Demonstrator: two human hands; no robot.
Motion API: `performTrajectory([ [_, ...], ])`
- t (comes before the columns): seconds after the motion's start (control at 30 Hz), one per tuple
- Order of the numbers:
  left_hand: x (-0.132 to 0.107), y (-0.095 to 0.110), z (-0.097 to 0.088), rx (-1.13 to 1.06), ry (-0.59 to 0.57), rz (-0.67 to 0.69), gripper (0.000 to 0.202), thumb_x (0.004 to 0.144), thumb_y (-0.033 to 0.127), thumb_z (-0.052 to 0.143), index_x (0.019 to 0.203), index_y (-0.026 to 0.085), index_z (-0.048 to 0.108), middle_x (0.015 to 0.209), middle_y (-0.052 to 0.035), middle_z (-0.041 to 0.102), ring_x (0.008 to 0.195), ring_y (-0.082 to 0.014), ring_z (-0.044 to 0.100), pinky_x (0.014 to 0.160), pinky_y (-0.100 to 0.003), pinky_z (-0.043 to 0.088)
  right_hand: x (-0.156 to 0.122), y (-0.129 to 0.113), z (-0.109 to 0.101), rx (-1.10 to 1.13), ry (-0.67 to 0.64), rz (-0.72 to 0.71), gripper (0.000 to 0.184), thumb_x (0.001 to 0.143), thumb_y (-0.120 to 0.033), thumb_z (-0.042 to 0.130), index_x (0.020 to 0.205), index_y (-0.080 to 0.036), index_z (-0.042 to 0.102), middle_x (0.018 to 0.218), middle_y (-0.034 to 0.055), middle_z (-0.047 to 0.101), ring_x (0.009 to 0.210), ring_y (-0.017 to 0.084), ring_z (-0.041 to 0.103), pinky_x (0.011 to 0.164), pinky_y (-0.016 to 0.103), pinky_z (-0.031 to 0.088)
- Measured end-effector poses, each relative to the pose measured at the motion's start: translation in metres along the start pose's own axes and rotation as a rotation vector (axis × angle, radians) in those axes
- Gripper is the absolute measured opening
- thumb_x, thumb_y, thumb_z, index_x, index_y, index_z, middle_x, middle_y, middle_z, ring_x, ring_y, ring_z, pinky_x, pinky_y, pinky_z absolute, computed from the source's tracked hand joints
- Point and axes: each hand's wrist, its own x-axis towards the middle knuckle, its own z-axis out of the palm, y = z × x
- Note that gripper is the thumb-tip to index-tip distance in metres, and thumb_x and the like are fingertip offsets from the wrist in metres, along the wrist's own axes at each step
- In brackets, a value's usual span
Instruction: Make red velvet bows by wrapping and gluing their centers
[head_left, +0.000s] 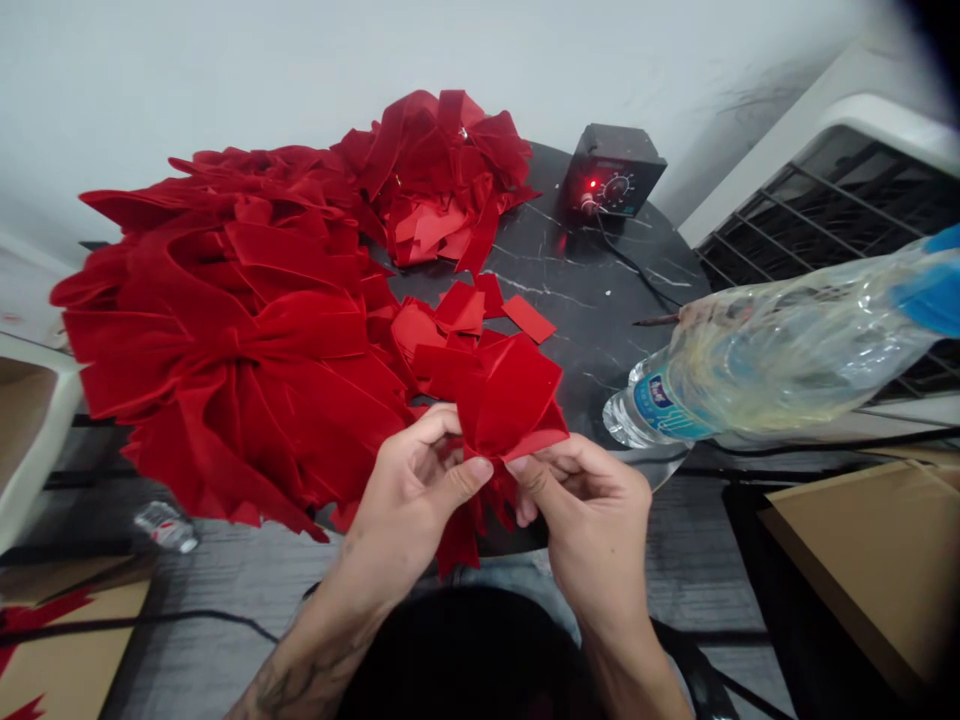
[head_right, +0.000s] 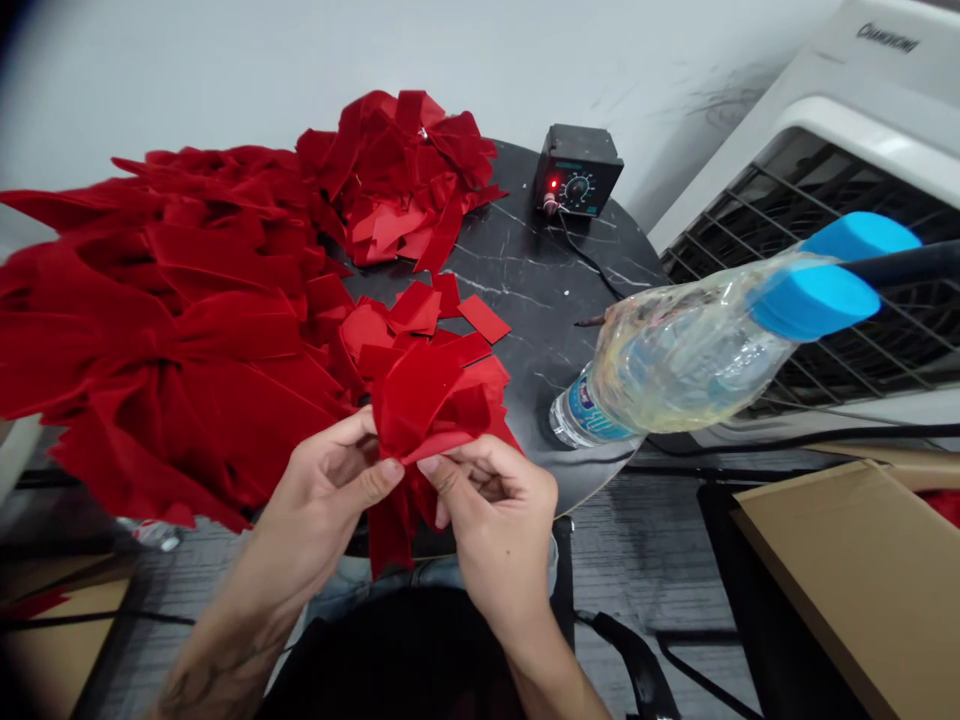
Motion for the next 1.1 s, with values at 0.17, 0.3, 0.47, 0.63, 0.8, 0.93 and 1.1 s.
performTrajectory([
  [0.17, 0.001, -0.003, -0.008, -0.128, -0.119, -0.065, 0.021, 0.093, 0.017, 0.085, 0.114, 0.021, 0.085, 0.105, -0.0070, 0.084, 0.109, -0.0255, 0.077, 0.097, -0.032, 0.058, 0.006, -0.003, -0.003, -0.006, -0.044, -0.021, 0.011, 0.088, -0.024, 0.091, 0.081, -0.023, 0.084, 0.062, -0.0032, 0.069, 0.050, 0.008, 0.055, 0.048, 0.019, 0.046],
  [0.3, 0.002, -0.004, -0.011, -0.209, -0.184, -0.112, 0.018, 0.095, 0.023, 0.085, 0.113, 0.020, 0.087, 0.108, -0.0093, 0.085, 0.114, -0.0272, 0.076, 0.098, -0.033, 0.059, 0.010, -0.002, -0.006, 0.035, -0.103, 0.043, 0.011, 0.083, -0.022, 0.095, 0.082, -0.024, 0.085, 0.066, -0.0035, 0.071, 0.053, 0.008, 0.057, 0.050, 0.018, 0.049],
  [0.47, 0.005, -0.008, -0.014, -0.290, -0.208, -0.144, 0.019, 0.091, 0.025, 0.090, 0.109, 0.021, 0.087, 0.110, -0.0082, 0.085, 0.108, -0.0245, 0.078, 0.095, -0.030, 0.060, 0.012, 0.000, -0.009, 0.119, -0.159, 0.126, 0.017, 0.076, -0.014, 0.098, 0.083, -0.023, 0.085, 0.067, -0.0047, 0.071, 0.055, 0.008, 0.056, 0.052, 0.017, 0.049],
  [0.63, 0.006, -0.010, -0.019, -0.292, -0.187, -0.160, 0.032, 0.083, 0.024, 0.097, 0.112, 0.017, 0.085, 0.098, -0.0075, 0.085, 0.091, -0.0180, 0.079, 0.087, -0.023, 0.060, 0.018, -0.007, -0.012, 0.210, -0.293, 0.209, 0.030, 0.071, -0.006, 0.099, 0.090, -0.025, 0.086, 0.077, -0.0049, 0.079, 0.061, 0.007, 0.063, 0.057, 0.015, 0.051],
  [0.8, 0.006, -0.007, -0.020, -0.279, -0.197, -0.214, 0.055, 0.073, 0.019, 0.101, 0.121, 0.022, 0.075, 0.108, -0.0061, 0.082, 0.088, -0.0180, 0.075, 0.081, -0.025, 0.060, 0.020, -0.013, -0.013, 0.270, -0.464, 0.310, 0.033, 0.072, -0.014, 0.101, 0.100, -0.027, 0.088, 0.099, 0.0011, 0.086, 0.085, 0.017, 0.079, 0.078, 0.024, 0.064],
  [0.93, 0.007, -0.004, -0.020, -0.161, -0.225, -0.298, 0.061, 0.068, 0.008, 0.100, 0.120, 0.024, 0.073, 0.100, -0.0012, 0.077, 0.076, -0.0127, 0.069, 0.076, -0.023, 0.057, 0.017, -0.012, -0.013, 0.225, -0.570, 0.318, 0.028, 0.091, -0.043, 0.089, 0.114, -0.027, 0.085, 0.111, 0.0062, 0.084, 0.095, 0.024, 0.080, 0.090, 0.037, 0.066],
  [1.1, 0.010, 0.000, -0.024, -0.150, -0.178, -0.229, 0.050, 0.087, 0.030, 0.094, 0.132, 0.029, 0.072, 0.107, -0.0036, 0.081, 0.093, -0.0187, 0.078, 0.085, -0.026, 0.060, 0.018, -0.032, -0.018, -0.283, -0.392, -0.134, 0.023, 0.100, -0.038, 0.077, 0.119, -0.027, 0.083, 0.103, 0.0058, 0.084, 0.084, 0.024, 0.078, 0.079, 0.038, 0.065],
])
